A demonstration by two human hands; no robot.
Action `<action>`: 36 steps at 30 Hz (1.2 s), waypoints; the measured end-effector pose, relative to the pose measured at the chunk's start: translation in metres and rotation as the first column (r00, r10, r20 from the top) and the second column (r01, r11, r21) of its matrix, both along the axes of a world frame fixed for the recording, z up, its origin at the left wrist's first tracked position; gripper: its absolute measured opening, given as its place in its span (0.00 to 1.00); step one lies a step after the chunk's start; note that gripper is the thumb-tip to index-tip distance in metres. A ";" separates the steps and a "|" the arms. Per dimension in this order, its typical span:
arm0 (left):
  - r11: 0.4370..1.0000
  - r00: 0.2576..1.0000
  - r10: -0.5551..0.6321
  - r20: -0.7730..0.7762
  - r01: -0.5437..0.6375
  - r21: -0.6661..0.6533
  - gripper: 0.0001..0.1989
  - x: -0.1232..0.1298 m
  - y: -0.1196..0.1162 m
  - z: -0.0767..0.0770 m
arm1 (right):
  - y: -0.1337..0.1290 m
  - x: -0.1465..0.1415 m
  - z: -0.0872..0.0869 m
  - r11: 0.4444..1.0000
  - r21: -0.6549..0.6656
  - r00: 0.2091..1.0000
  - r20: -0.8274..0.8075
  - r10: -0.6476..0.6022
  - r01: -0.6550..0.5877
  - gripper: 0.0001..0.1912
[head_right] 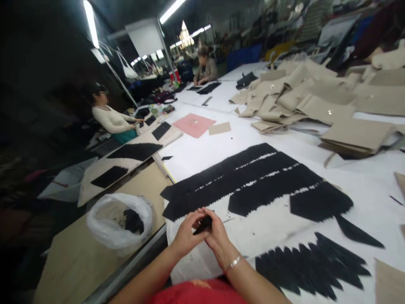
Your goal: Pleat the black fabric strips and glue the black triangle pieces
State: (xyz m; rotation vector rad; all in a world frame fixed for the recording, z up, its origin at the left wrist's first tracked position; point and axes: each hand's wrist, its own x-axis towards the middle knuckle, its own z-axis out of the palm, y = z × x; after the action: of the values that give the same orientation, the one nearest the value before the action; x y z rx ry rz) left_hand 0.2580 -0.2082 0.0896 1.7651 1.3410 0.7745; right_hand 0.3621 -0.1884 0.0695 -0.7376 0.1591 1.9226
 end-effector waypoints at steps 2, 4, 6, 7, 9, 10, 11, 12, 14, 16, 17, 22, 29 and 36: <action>1.000 1.000 0.007 -0.028 -0.007 -0.015 0.20 -0.005 0.004 0.002 | 0.001 0.000 -0.003 1.000 -0.007 1.000 -0.021 0.011 -0.011 0.05; 1.000 0.999 0.020 -0.043 -0.020 0.000 0.18 -0.008 0.009 0.004 | 0.004 -0.001 -0.003 1.000 0.011 1.000 -0.010 0.016 -0.015 0.07; 1.000 1.000 0.021 -0.002 -0.022 -0.010 0.15 -0.007 0.013 0.008 | 0.007 0.000 0.001 0.999 0.027 1.000 0.004 0.027 -0.027 0.07; 0.998 0.999 0.036 0.037 -0.034 -0.047 0.13 -0.006 0.014 0.011 | 0.009 0.001 0.006 0.999 0.030 0.999 0.004 0.038 -0.038 0.07; 0.978 0.984 0.116 0.137 -0.089 -0.189 0.12 -0.003 0.015 0.016 | 0.011 0.004 0.015 0.997 0.036 0.997 -0.009 0.071 -0.071 0.11; 0.954 0.966 0.178 0.186 -0.123 -0.273 0.14 -0.002 0.016 0.018 | 0.012 0.005 0.020 0.995 0.047 0.996 -0.018 0.092 -0.091 0.14; 0.924 0.944 0.236 0.230 -0.144 -0.354 0.16 -0.001 0.015 0.021 | 0.012 0.006 0.024 0.991 0.063 0.993 -0.019 0.118 -0.116 0.16; 0.894 0.919 0.282 0.274 -0.148 -0.423 0.19 0.000 0.015 0.023 | 0.012 0.007 0.027 0.986 0.083 0.989 -0.004 0.145 -0.144 0.17; 0.853 0.870 0.317 0.378 -0.087 -0.515 0.25 -0.002 0.012 0.027 | 0.010 0.007 0.028 0.975 0.110 0.981 0.063 0.185 -0.191 0.19; 0.821 0.813 0.300 0.499 0.047 -0.569 0.30 -0.004 0.008 0.029 | 0.010 0.007 0.027 0.977 0.130 0.978 0.147 0.150 -0.170 0.19; 0.806 0.782 0.289 0.553 0.112 -0.581 0.32 -0.005 0.007 0.028 | 0.010 0.007 0.025 0.979 0.150 0.978 0.179 0.108 -0.135 0.19; 0.816 0.762 0.397 0.512 -0.038 -0.577 0.24 0.008 0.003 0.027 | 0.013 0.010 0.033 0.972 0.229 0.971 0.238 -0.006 -0.051 0.18; 0.844 0.787 0.332 0.521 0.000 -0.537 0.26 0.017 -0.006 0.052 | 0.017 0.018 0.049 0.950 0.302 0.954 0.256 -0.157 0.076 0.08; 0.883 0.888 0.290 0.358 -0.105 -0.458 0.19 0.032 -0.009 0.053 | 0.009 0.031 0.050 0.957 0.276 0.960 0.229 -0.159 0.092 0.12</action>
State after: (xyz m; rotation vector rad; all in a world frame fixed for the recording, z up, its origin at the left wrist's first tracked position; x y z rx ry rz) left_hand 0.2904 -0.2171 0.1427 1.0496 1.2881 0.8377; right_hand 0.3934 -0.1797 0.1198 -0.7620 -0.1984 1.6710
